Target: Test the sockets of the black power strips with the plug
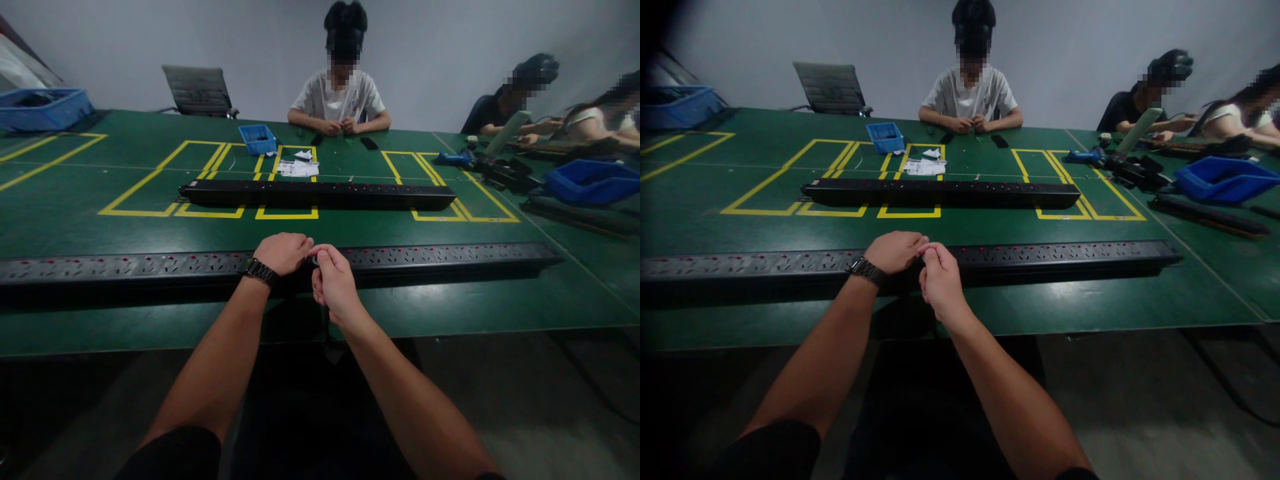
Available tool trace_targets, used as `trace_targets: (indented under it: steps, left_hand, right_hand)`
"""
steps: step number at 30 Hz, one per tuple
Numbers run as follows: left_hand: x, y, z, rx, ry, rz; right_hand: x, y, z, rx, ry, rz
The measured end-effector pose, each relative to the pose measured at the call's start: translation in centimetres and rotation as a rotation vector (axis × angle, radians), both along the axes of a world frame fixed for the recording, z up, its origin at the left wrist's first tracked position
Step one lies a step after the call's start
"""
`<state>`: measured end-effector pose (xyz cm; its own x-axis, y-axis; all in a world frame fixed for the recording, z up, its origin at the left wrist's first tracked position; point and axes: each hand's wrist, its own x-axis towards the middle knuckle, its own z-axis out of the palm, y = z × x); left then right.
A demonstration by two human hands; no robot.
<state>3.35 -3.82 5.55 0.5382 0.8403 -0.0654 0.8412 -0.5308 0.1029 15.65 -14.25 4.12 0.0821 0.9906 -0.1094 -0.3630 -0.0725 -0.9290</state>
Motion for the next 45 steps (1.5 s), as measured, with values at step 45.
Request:
trace_targets:
  steps: [45]
  left_hand:
    - [0.3, 0.2, -0.3, -0.021, -0.057, 0.131]
  right_hand:
    - [-0.9, 1.3, -1.4, -0.014, -0.156, -0.106]
